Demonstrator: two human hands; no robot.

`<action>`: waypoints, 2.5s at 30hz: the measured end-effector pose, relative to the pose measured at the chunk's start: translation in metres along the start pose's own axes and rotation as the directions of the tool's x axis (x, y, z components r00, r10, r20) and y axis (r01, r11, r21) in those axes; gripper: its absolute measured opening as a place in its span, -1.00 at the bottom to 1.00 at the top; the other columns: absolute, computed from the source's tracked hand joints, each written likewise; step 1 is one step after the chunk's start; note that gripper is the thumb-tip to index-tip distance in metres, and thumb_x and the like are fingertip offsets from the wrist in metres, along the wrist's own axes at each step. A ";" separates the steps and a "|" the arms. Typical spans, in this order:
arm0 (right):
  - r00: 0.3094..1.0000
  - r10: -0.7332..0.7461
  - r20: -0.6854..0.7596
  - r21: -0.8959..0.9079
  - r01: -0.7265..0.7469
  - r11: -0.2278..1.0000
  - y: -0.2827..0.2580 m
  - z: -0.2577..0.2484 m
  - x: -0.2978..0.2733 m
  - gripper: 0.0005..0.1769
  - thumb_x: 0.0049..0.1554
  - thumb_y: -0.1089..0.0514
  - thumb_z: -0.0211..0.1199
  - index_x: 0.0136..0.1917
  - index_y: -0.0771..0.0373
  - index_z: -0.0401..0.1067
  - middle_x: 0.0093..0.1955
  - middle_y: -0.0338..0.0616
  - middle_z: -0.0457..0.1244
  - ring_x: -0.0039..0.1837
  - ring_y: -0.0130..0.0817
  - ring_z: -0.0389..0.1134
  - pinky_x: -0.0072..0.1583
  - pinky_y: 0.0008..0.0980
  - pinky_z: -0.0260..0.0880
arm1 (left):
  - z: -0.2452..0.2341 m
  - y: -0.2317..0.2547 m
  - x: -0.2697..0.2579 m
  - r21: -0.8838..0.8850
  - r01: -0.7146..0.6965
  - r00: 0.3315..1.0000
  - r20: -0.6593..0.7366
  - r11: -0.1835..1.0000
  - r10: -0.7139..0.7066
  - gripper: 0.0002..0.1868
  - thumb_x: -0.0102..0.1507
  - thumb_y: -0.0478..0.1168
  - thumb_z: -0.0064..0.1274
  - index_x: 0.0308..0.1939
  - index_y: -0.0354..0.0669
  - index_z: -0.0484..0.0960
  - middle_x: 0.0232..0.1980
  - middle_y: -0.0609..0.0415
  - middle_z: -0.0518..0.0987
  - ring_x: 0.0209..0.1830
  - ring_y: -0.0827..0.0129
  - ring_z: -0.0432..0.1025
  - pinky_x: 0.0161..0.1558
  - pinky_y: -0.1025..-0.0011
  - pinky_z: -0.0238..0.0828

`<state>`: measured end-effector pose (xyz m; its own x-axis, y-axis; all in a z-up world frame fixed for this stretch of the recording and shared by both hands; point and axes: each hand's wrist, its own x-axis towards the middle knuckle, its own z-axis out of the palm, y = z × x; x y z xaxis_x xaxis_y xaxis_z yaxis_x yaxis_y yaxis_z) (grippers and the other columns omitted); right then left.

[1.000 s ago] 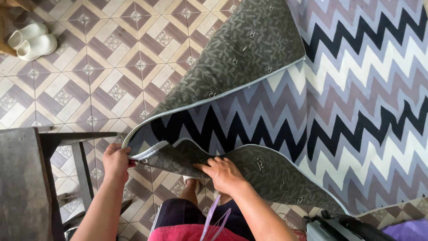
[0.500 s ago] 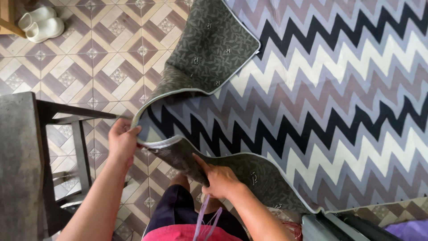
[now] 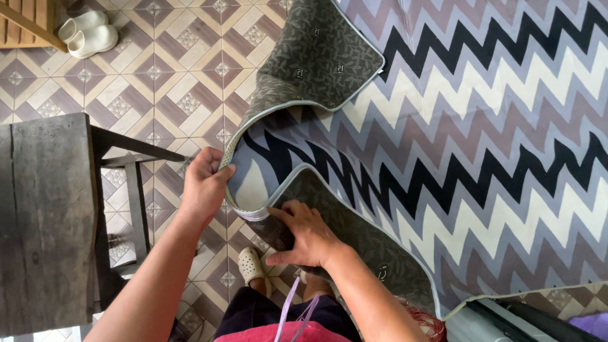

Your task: The person mops a tiled floor with a string mop, then moves a patterned mat and a cardboard box to clear the area. They unfold the mat, smooth it out on the floor, and adjust its position to fit the space.

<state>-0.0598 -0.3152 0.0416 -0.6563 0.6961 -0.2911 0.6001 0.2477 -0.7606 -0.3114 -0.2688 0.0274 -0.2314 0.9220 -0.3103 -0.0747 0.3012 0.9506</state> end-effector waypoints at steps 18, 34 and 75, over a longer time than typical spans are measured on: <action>0.715 0.618 -0.328 -0.339 -0.700 0.629 0.040 0.052 0.000 -0.61 0.07 0.00 0.31 0.17 0.03 0.43 -0.10 -0.03 0.42 0.05 -0.05 0.46 0.06 -0.07 0.45 | -0.108 -0.094 -0.043 0.314 0.399 0.893 0.079 0.861 -0.443 -0.51 0.31 -0.20 0.06 0.33 -0.15 0.45 -0.05 0.04 0.60 -0.10 0.37 0.42 -0.09 0.40 0.38; 0.516 0.842 0.156 -0.107 -0.839 0.534 0.152 0.028 -0.057 -0.35 0.05 -0.13 0.33 0.40 -0.02 0.38 0.25 -0.20 0.41 0.33 -0.18 0.40 0.31 -0.19 0.39 | -0.031 -0.031 0.016 0.385 0.328 0.899 0.153 0.863 -0.410 -0.56 0.27 -0.14 0.06 0.24 -0.07 0.53 0.13 0.15 0.59 -0.01 0.35 0.49 -0.04 0.33 0.43; -0.252 0.909 -0.331 0.407 -0.907 -0.103 -0.088 0.208 -0.042 -0.53 -0.05 0.12 0.34 0.17 -0.12 0.53 0.01 -0.35 0.35 0.20 -0.32 0.35 0.20 -0.22 0.34 | 0.174 0.018 0.101 0.083 -0.839 -0.375 0.629 0.538 -0.682 -0.45 0.26 -0.07 0.10 0.34 0.04 0.43 0.32 -0.03 0.54 0.28 0.09 0.46 0.24 0.22 0.35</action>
<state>-0.1807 -0.5064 -0.0001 0.8624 0.2732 -0.4262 0.3475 -0.9317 0.1058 -0.1669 -0.1278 0.0128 0.7474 -0.3978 -0.5322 0.2348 -0.5912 0.7716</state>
